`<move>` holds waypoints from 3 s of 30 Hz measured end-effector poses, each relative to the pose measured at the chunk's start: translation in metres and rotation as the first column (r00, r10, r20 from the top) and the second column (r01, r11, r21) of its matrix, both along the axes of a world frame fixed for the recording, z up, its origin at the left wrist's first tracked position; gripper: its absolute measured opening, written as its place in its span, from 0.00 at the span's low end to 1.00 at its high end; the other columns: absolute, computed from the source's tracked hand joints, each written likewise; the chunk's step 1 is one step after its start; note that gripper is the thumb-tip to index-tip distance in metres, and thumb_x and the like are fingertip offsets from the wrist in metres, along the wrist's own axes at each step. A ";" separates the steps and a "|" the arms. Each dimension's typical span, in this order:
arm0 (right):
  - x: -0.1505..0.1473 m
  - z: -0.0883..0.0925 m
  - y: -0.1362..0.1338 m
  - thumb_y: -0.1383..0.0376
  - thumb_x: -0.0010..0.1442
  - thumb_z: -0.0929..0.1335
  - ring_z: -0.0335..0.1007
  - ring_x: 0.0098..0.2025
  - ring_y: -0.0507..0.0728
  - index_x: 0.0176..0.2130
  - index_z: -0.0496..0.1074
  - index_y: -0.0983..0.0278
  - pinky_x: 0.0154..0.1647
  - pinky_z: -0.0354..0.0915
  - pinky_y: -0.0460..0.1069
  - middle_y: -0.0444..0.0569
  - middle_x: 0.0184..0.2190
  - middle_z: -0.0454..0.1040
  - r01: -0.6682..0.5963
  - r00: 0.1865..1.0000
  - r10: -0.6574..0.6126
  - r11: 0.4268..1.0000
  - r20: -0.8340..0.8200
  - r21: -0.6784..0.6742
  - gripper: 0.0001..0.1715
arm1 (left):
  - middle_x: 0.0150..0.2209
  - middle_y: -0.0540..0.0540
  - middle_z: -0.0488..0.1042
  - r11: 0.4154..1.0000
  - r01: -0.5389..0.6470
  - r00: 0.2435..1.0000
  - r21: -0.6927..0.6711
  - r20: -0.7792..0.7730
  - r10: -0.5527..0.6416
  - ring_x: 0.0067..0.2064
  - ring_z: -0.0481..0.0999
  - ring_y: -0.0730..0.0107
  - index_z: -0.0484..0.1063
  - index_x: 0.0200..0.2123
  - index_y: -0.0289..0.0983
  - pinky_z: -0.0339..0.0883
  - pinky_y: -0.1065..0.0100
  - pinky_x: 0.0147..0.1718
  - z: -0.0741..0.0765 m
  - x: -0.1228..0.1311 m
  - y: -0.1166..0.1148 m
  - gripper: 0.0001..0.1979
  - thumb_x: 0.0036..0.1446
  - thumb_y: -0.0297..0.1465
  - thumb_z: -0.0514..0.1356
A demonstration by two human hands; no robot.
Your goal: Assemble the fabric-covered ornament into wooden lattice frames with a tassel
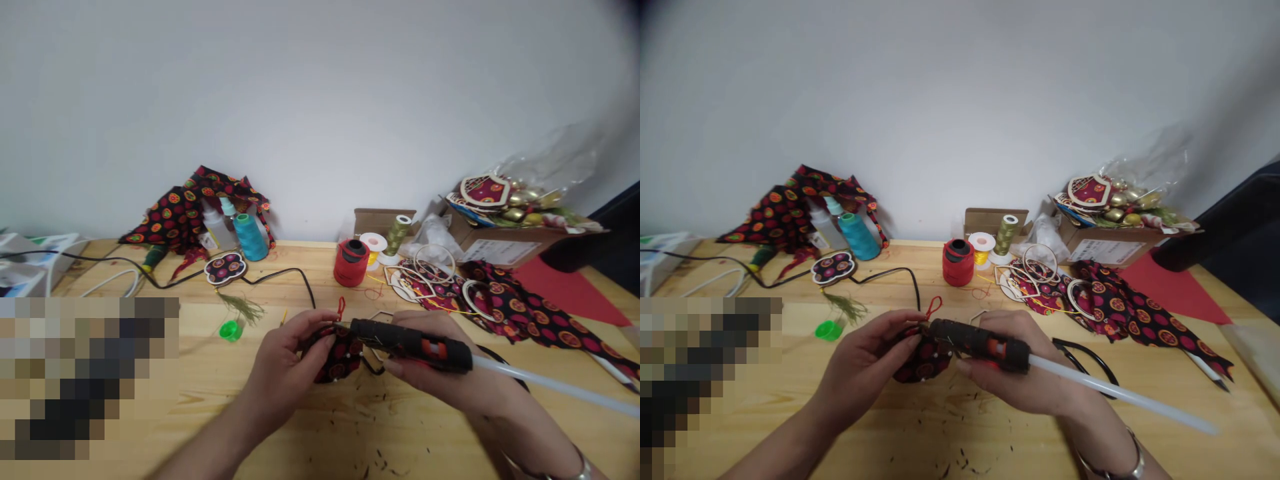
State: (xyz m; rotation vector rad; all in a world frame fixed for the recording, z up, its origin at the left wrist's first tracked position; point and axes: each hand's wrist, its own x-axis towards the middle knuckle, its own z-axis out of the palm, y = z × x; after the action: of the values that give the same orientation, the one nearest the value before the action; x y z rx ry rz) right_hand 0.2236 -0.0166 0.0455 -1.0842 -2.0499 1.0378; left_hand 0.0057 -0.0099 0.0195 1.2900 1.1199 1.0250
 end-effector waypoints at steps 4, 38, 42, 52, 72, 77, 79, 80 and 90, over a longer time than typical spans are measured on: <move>0.002 0.001 -0.001 0.62 0.56 0.68 0.58 0.24 0.51 0.23 0.62 0.62 0.23 0.55 0.47 0.42 0.21 0.63 0.016 0.997 -0.017 1.000 -0.070 -0.009 0.14 | 0.37 0.47 0.82 1.000 0.013 1.000 -0.017 0.019 -0.012 0.38 0.81 0.66 0.75 0.39 0.39 0.76 0.69 0.37 -0.002 0.000 -0.001 0.09 0.53 0.31 0.62; 0.012 -0.002 0.004 0.63 0.56 0.69 0.61 0.27 0.52 0.26 0.67 0.64 0.26 0.57 0.47 0.43 0.24 0.66 0.036 0.999 -0.038 0.997 -0.031 -0.063 0.10 | 0.32 0.51 0.81 0.998 -0.011 0.993 -0.062 0.120 0.018 0.33 0.80 0.71 0.69 0.35 0.39 0.72 0.76 0.27 -0.003 0.000 -0.001 0.06 0.53 0.31 0.62; 0.012 -0.002 0.005 0.63 0.57 0.68 0.60 0.27 0.52 0.26 0.66 0.63 0.26 0.57 0.48 0.43 0.24 0.65 0.009 0.999 -0.012 0.997 -0.032 -0.080 0.11 | 0.32 0.51 0.81 0.999 -0.010 0.994 -0.051 0.109 0.016 0.33 0.80 0.71 0.70 0.35 0.39 0.73 0.76 0.29 -0.004 0.000 -0.002 0.05 0.53 0.30 0.62; 0.007 -0.004 0.004 0.63 0.56 0.68 0.56 0.25 0.51 0.24 0.63 0.63 0.25 0.53 0.47 0.41 0.22 0.61 -0.013 0.998 0.007 0.995 -0.058 -0.101 0.13 | 0.33 0.51 0.81 0.997 0.048 0.992 -0.061 0.119 -0.041 0.32 0.80 0.74 0.70 0.37 0.39 0.72 0.79 0.26 -0.004 0.000 -0.003 0.04 0.55 0.29 0.60; 0.008 -0.005 0.006 0.60 0.57 0.68 0.56 0.26 0.51 0.24 0.62 0.63 0.25 0.53 0.47 0.42 0.23 0.61 -0.038 0.997 0.031 0.995 -0.071 -0.097 0.15 | 0.35 0.53 0.82 0.992 0.003 1.000 0.128 -0.011 -0.002 0.34 0.81 0.75 0.77 0.41 0.44 0.73 0.80 0.34 -0.010 -0.006 -0.004 0.11 0.55 0.26 0.61; 0.009 -0.005 0.006 0.61 0.57 0.68 0.55 0.26 0.51 0.24 0.62 0.63 0.25 0.53 0.47 0.41 0.23 0.61 -0.043 0.997 0.038 0.996 -0.062 -0.079 0.14 | 0.35 0.51 0.82 0.994 0.003 1.000 0.113 -0.013 -0.002 0.34 0.81 0.71 0.78 0.42 0.44 0.75 0.76 0.31 -0.011 -0.006 -0.003 0.11 0.55 0.29 0.61; 0.009 -0.005 0.006 0.61 0.57 0.68 0.56 0.26 0.51 0.24 0.62 0.63 0.26 0.53 0.48 0.42 0.23 0.62 -0.050 0.997 0.045 0.995 -0.062 -0.081 0.14 | 0.35 0.51 0.82 0.996 -0.003 1.000 0.092 0.001 0.002 0.34 0.81 0.70 0.78 0.42 0.44 0.76 0.75 0.31 -0.010 -0.005 -0.003 0.11 0.55 0.29 0.61; 0.010 -0.005 0.006 0.61 0.57 0.68 0.57 0.26 0.51 0.24 0.63 0.63 0.26 0.54 0.48 0.42 0.23 0.62 -0.052 0.997 0.047 0.995 -0.062 -0.083 0.14 | 0.35 0.50 0.82 0.997 -0.005 1.000 0.082 0.006 0.005 0.33 0.81 0.70 0.78 0.42 0.43 0.76 0.75 0.31 -0.009 -0.004 -0.003 0.11 0.55 0.29 0.61; 0.011 -0.003 0.005 0.61 0.58 0.67 0.58 0.27 0.52 0.25 0.64 0.63 0.27 0.55 0.48 0.43 0.24 0.63 -0.048 0.998 0.044 0.995 -0.048 -0.085 0.13 | 0.36 0.49 0.83 0.994 -0.026 0.999 0.107 -0.021 0.029 0.34 0.82 0.69 0.79 0.41 0.42 0.76 0.74 0.33 -0.005 -0.005 -0.004 0.11 0.54 0.29 0.62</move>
State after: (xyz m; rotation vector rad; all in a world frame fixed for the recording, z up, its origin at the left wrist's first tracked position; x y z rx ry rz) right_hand 0.2342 -0.0115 0.0428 -1.0500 -2.0183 1.1734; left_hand 0.0006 -0.0139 0.0146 1.3778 1.1153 1.1059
